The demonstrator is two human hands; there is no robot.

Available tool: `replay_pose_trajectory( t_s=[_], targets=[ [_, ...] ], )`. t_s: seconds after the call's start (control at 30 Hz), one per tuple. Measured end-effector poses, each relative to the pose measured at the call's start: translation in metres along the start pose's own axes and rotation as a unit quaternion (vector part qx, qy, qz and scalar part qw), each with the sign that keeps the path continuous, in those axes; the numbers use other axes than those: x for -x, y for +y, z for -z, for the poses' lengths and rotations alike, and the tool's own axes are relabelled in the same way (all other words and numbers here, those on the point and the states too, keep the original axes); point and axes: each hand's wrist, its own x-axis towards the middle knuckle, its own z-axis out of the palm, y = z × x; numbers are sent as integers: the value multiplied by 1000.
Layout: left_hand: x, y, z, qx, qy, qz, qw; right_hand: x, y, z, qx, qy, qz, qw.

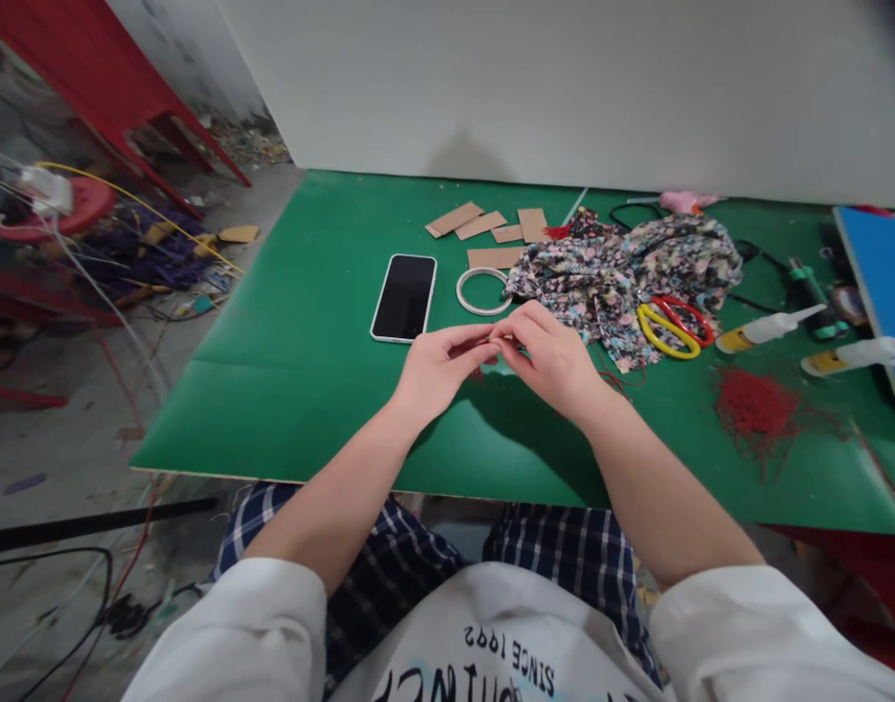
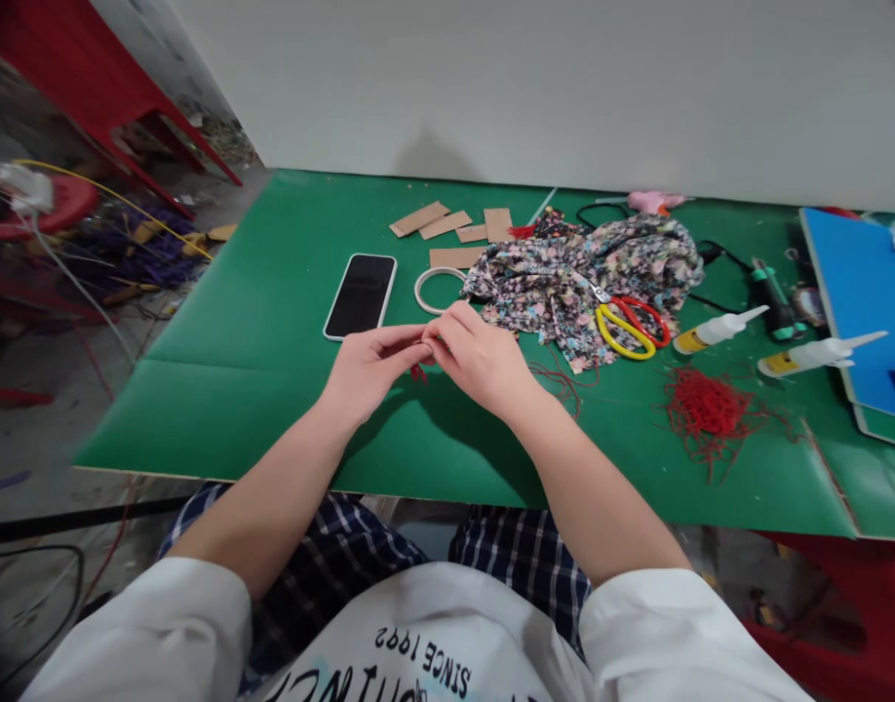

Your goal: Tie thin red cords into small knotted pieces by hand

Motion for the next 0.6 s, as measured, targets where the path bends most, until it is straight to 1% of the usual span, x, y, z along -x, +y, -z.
replay_pose_trajectory(
  t_s=[0.07,0.2,0.27,0.33,0.4,0.5,0.6],
  targets=[
    [0,2,0,-7,19,8,1000,0,0,1,-7,3,-3,1000],
    [1,5,1,-77,55,-24,995,-1,0,1,-19,-1,-9,1000],
    [2,5,2,-113,65,-43,991,0,1,0,-20,-7,-15,1000],
    [2,5,3,-127,69,-47,988,0,1,0,-23,-10,-24,999],
    [1,5,4,-111,65,-32,991,0,1,1,-37,-10,-34,999],
    [0,6,5,-49,60,2,997,0,3,2,-85,-2,-51,995],
    [0,8,6,10,67,22,997,-2,8,2,-145,22,-89,985]
  ],
)
